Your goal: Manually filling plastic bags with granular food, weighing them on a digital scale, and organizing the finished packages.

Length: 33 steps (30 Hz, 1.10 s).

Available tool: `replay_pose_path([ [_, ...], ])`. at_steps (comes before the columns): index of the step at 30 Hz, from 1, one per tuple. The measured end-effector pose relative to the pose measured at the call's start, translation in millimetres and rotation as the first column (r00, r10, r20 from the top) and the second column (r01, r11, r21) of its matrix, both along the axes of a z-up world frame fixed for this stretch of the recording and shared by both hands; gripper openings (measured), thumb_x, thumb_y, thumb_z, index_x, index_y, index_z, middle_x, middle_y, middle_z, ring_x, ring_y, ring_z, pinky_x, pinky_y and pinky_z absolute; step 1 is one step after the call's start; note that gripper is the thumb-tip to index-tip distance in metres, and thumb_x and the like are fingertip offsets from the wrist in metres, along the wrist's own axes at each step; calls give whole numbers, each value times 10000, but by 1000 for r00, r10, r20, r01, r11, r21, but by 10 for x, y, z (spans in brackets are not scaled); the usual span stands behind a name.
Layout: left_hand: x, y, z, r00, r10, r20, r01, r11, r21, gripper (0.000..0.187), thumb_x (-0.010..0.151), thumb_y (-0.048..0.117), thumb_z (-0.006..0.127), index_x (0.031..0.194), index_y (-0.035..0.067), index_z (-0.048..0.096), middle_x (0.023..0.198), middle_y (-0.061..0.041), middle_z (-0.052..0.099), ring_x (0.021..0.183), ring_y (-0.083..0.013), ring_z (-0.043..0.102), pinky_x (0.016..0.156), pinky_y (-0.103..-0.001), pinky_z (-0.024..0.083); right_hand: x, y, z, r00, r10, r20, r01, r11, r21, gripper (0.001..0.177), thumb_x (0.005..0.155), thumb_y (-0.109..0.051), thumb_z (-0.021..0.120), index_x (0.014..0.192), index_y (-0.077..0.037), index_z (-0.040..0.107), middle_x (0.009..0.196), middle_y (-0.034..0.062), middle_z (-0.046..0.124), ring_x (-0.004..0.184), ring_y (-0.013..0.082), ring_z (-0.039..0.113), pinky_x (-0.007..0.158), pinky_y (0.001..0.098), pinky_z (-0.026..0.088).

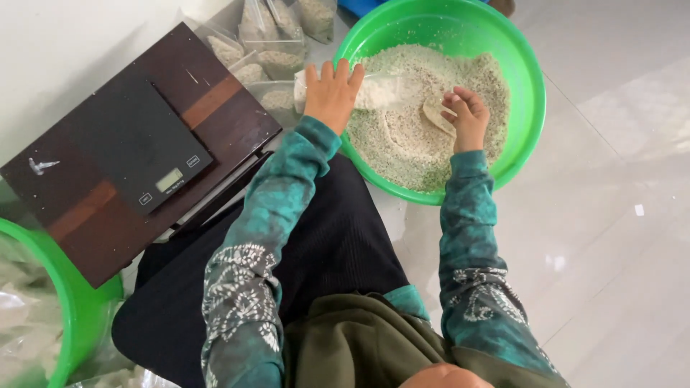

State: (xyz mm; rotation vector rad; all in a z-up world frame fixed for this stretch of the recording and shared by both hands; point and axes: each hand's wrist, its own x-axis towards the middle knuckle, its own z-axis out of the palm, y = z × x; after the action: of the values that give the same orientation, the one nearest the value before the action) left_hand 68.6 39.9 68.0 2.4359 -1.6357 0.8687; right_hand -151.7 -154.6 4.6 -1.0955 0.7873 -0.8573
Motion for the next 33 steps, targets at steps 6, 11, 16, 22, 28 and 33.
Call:
replay_pose_path([
  [6,83,-38,-75,990,14,-138,-20,999,-43,533,730,133,724,1240,204,583,1026,-84,523,853,-278,496,871,-501,374,-4,17,17,997,10,-76,-11,1000,-18,208,929,-44,561,1122,-42,639,979,71,706,877,154,690,730,247,579],
  [11,120,-49,-105,980,-13,-199,7,1000,-28,571,664,12,698,1187,202,570,1007,-74,505,835,-276,490,760,-461,380,12,68,115,993,5,-120,-9,999,-32,220,930,-48,555,1132,-40,641,971,64,708,865,141,689,729,235,579],
  [16,117,-31,-156,990,39,-138,-45,998,-43,429,731,95,688,1140,201,612,959,-65,511,810,-263,459,798,-462,354,16,67,135,993,15,-115,-18,1000,-25,234,919,-38,540,1132,-38,635,975,74,708,864,143,682,726,239,576],
  [22,69,-20,-144,993,42,-112,-48,998,-45,431,697,49,713,1091,188,605,935,-63,506,782,-243,436,758,-432,339,12,82,151,990,35,-135,-43,998,-54,231,920,-61,556,1133,-39,643,974,68,707,867,149,685,742,250,581],
  [28,65,17,-107,965,15,-263,-23,999,-26,654,613,-68,709,1188,199,548,1009,-61,516,821,-255,482,778,-440,363,30,119,200,985,27,-171,-38,998,-57,248,916,-59,550,1148,-35,634,969,58,707,863,142,688,741,242,582],
  [33,14,-26,-49,792,-76,-606,-39,984,-174,773,598,-67,733,1248,251,462,1013,22,532,896,-211,547,802,-393,402,62,157,215,985,154,-71,-159,984,-77,283,935,9,526,1198,-55,609,1034,82,693,932,176,687,799,275,594],
])
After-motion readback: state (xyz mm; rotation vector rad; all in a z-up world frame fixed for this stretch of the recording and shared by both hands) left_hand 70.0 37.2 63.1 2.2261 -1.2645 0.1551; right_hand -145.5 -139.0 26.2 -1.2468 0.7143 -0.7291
